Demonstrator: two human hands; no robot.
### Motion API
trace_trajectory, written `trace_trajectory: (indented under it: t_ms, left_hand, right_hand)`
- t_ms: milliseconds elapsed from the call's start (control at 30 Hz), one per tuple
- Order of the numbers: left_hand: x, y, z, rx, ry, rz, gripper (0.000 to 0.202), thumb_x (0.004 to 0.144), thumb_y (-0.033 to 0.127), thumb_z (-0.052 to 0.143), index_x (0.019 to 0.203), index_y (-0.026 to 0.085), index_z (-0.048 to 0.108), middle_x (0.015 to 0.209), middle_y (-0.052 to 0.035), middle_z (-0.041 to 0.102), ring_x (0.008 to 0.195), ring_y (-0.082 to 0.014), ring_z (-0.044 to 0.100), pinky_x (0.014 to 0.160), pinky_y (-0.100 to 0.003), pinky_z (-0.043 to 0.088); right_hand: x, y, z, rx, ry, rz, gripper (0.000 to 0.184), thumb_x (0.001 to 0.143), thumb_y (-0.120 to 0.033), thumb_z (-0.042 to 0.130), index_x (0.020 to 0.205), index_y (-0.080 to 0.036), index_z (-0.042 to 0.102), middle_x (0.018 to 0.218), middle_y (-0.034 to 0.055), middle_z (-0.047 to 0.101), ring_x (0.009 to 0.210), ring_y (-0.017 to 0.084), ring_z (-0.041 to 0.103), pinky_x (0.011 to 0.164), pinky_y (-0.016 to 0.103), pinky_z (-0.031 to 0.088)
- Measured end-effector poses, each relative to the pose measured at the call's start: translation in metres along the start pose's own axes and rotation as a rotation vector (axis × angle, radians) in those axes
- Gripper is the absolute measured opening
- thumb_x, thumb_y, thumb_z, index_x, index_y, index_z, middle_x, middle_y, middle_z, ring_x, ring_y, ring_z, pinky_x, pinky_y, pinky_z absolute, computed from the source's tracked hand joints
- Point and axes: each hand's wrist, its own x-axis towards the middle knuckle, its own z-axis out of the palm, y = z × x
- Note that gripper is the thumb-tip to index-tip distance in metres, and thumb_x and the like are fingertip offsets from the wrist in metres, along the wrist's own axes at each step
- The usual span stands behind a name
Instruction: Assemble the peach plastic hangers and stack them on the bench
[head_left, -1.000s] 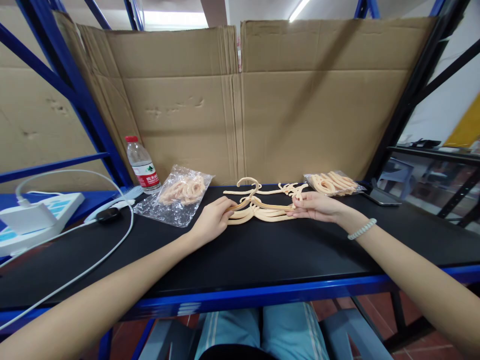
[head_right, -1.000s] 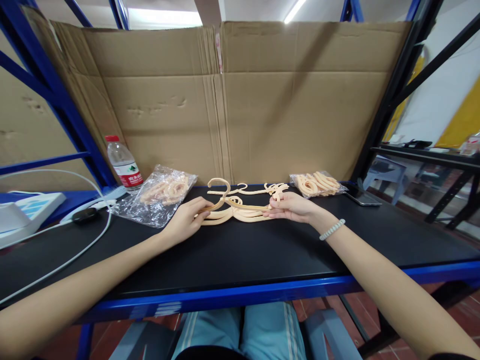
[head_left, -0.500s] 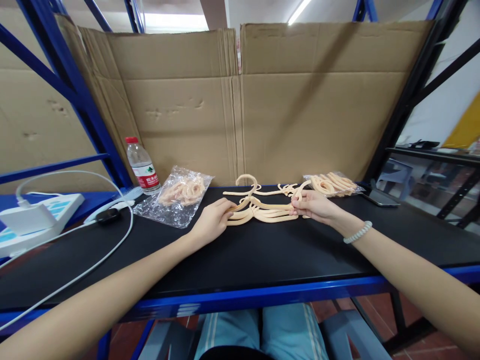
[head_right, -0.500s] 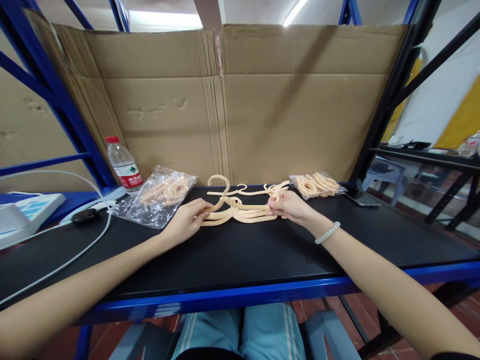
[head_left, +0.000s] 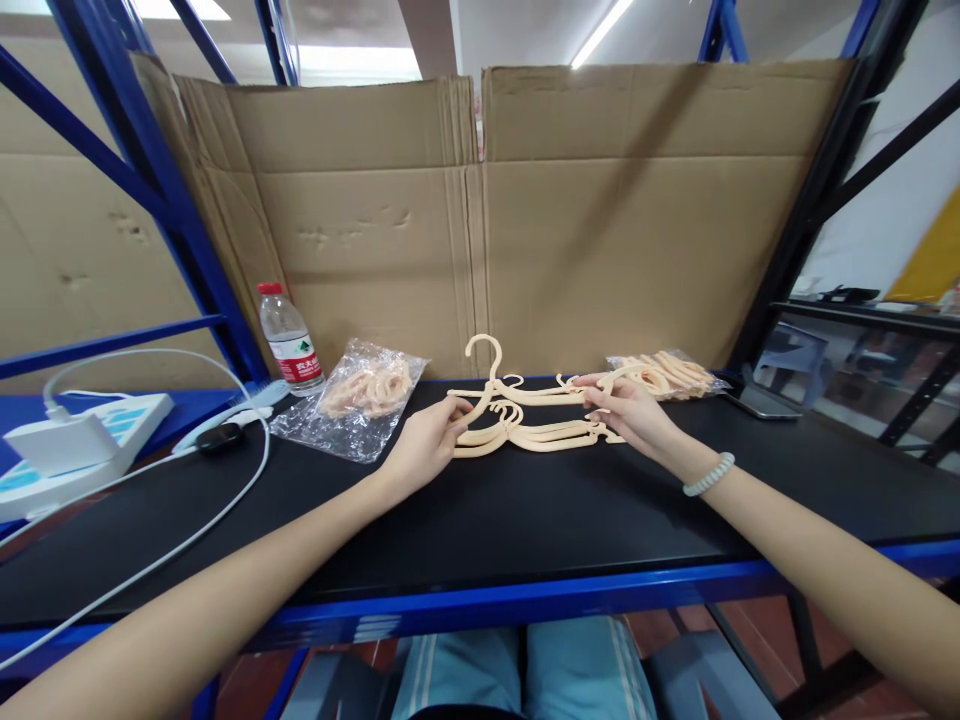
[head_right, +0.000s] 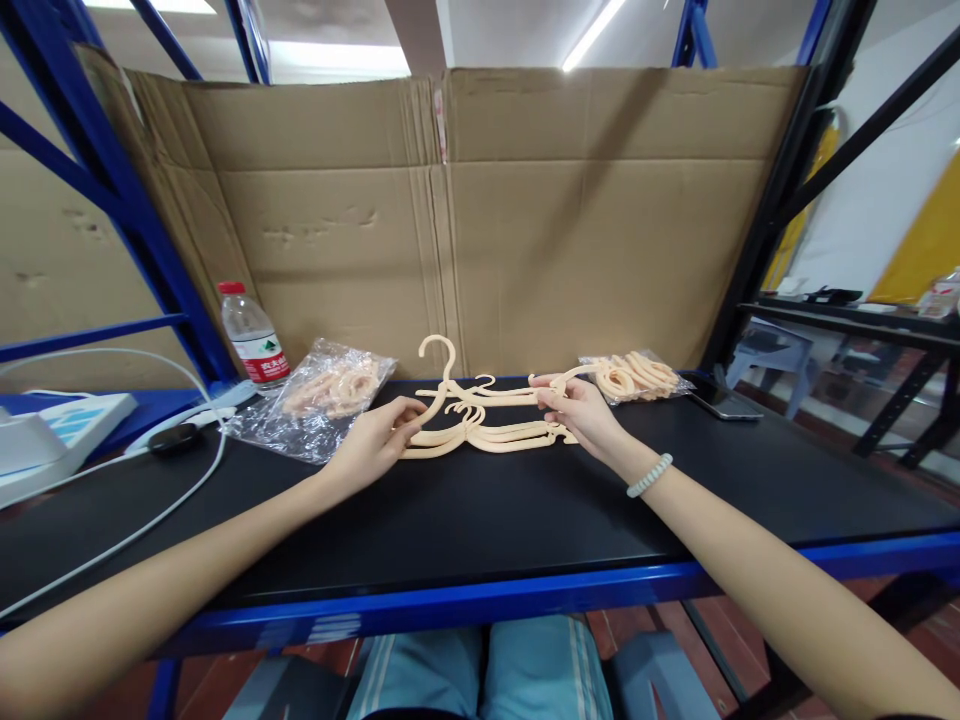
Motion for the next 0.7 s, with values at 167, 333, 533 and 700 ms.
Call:
trace_trajectory:
  t_ms: [167,333,533,700]
  left_hand:
    - [0.008,0.0,-0.014,0.058,0.027,0.013,0.01,0.084,0.015,0.049,0.085,0.017,0.059,0.077,-0.0032,0.061,0.074,-0.0177,0.058,0.068,-0.029,0.046]
    - [0.012,0.002,-0.033,0.102,-0.056,0.015,0.009,0.08,0.013,0.054,0.076,0.016,0.061,0.074,-0.004,0.063,0.072,-0.0178,0.058,0.066,-0.028,0.044]
    - [0.006,0.008,-0.038,0.179,-0.393,0.088,0.007,0.075,0.012,0.06,0.077,0.017,0.066,0.074,-0.0014,0.068,0.068,-0.0154,0.061,0.062,-0.024,0.041]
    - [0.002,0.01,-0.031,0.283,-0.471,0.194,0.006,0.079,0.017,0.059,0.076,0.018,0.063,0.078,-0.0019,0.065,0.068,-0.0154,0.059,0.059,-0.024,0.039]
  right_hand:
    - [0.007,-0.013,-0.015,0.069,0.073,-0.015,0.027,0.063,-0.039,0.079,0.081,-0.02,0.073,0.067,-0.0004,0.057,0.06,0.009,0.049,0.045,0.019,0.037]
    - [0.01,-0.036,-0.049,-0.317,-0.073,0.059,0.028,0.058,-0.037,0.083,0.076,-0.019,0.073,0.068,0.001,0.063,0.057,0.01,0.051,0.049,0.023,0.038]
    - [0.006,-0.051,-0.071,-0.903,-0.48,0.145,0.031,0.064,-0.044,0.078,0.08,-0.018,0.073,0.073,0.0042,0.07,0.068,0.016,0.062,0.058,0.026,0.043]
    - [0.008,-0.035,-0.062,-1.023,-0.518,0.184,0.033,0.064,-0.047,0.074,0.075,-0.016,0.069,0.068,0.0046,0.068,0.06,0.015,0.058,0.051,0.025,0.04]
